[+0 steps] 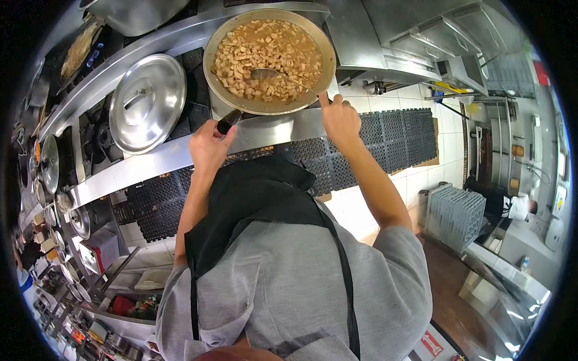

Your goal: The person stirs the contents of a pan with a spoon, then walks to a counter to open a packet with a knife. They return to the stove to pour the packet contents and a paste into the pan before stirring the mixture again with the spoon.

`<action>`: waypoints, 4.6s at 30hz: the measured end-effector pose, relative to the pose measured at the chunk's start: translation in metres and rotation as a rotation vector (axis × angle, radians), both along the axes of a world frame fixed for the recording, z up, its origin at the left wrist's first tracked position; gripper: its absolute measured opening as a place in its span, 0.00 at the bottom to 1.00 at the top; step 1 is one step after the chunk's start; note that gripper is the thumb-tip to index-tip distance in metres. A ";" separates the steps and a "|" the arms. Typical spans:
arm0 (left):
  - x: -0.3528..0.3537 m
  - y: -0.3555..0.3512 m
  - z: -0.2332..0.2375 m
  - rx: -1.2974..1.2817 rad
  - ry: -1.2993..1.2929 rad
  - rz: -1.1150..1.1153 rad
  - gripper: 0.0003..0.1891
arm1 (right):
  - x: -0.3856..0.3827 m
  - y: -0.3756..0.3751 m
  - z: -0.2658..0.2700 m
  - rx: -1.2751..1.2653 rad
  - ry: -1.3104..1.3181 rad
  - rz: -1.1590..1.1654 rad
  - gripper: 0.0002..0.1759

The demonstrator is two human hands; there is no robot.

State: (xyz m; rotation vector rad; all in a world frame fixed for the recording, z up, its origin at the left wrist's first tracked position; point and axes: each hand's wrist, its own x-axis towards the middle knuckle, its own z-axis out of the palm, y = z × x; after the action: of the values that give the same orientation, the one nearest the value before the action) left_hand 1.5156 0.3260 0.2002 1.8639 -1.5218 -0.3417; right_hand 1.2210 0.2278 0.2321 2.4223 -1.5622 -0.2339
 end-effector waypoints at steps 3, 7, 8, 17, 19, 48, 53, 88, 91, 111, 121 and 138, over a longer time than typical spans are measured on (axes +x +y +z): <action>0.000 -0.002 0.002 0.017 -0.001 0.001 0.18 | -0.006 -0.019 -0.008 -0.067 0.011 -0.005 0.21; 0.000 -0.001 0.001 -0.003 0.030 -0.006 0.18 | -0.020 -0.036 -0.009 -0.121 -0.024 -0.032 0.20; 0.001 -0.001 0.001 -0.003 0.049 -0.010 0.18 | -0.021 -0.038 -0.005 -0.122 -0.027 -0.029 0.20; -0.004 0.003 0.008 0.023 0.157 0.050 0.17 | -0.035 -0.091 0.041 -0.044 -0.114 -0.227 0.20; -0.004 0.002 0.009 0.038 0.168 0.045 0.17 | -0.034 -0.110 0.028 -0.047 -0.108 -0.236 0.18; -0.007 0.005 -0.001 0.044 0.242 0.086 0.21 | 0.009 0.011 0.059 0.253 -0.200 -0.008 0.19; -0.008 0.006 0.001 0.057 0.248 0.104 0.21 | 0.011 0.027 0.053 0.321 -0.179 -0.007 0.19; -0.012 0.006 0.006 0.115 0.334 0.168 0.22 | -0.005 0.030 0.038 0.361 -0.160 0.152 0.18; -0.011 0.006 0.004 0.109 0.338 0.168 0.22 | -0.004 0.031 0.038 0.370 -0.106 0.176 0.19; -0.013 0.008 -0.001 0.044 0.325 0.182 0.23 | -0.008 0.025 0.039 0.375 -0.139 0.214 0.20; 0.003 0.007 0.006 0.030 0.429 0.278 0.14 | -0.012 0.024 0.031 0.290 -0.167 0.168 0.20; 0.013 0.008 0.003 -0.007 0.466 0.363 0.12 | -0.004 0.025 0.054 0.280 -0.148 0.158 0.23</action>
State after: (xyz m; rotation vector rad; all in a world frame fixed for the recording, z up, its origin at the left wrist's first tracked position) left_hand 1.5285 0.3344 0.2034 1.8462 -0.8563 -0.5505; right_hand 1.2170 0.2527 0.2863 2.8232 -1.4711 -0.2636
